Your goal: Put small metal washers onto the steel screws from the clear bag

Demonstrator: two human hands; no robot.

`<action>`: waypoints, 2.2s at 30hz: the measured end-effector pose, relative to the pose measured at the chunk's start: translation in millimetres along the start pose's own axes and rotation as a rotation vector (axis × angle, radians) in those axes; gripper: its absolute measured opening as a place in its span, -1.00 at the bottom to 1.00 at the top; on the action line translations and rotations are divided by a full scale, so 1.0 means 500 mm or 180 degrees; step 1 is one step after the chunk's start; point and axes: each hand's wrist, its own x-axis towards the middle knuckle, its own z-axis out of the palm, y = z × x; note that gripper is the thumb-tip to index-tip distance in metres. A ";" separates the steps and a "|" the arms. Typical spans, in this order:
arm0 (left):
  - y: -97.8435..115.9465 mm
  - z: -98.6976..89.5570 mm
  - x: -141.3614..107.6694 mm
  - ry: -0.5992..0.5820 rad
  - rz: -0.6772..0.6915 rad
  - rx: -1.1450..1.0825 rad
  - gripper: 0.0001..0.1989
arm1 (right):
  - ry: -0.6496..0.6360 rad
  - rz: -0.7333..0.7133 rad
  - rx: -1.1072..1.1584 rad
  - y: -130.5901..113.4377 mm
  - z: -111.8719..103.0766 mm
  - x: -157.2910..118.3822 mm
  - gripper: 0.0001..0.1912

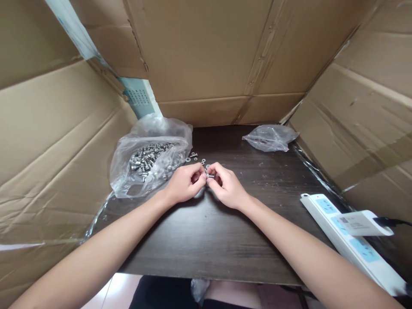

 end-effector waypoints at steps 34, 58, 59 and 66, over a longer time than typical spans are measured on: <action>0.003 -0.001 0.002 -0.0008 -0.0034 0.0028 -0.84 | -0.0011 -0.0017 0.0012 0.000 0.001 -0.001 -0.95; 0.007 0.001 0.000 -0.0034 0.0041 0.0098 -0.85 | -0.0091 -0.0115 -0.0043 -0.003 -0.004 0.000 -0.86; 0.008 0.001 -0.001 -0.0043 0.0037 0.0111 -0.84 | -0.0102 -0.0123 -0.0028 -0.003 -0.005 0.000 -0.86; 0.013 -0.004 -0.001 -0.0049 -0.0193 0.0101 -0.75 | 0.0005 -0.0183 -0.0211 0.000 0.001 -0.002 -0.87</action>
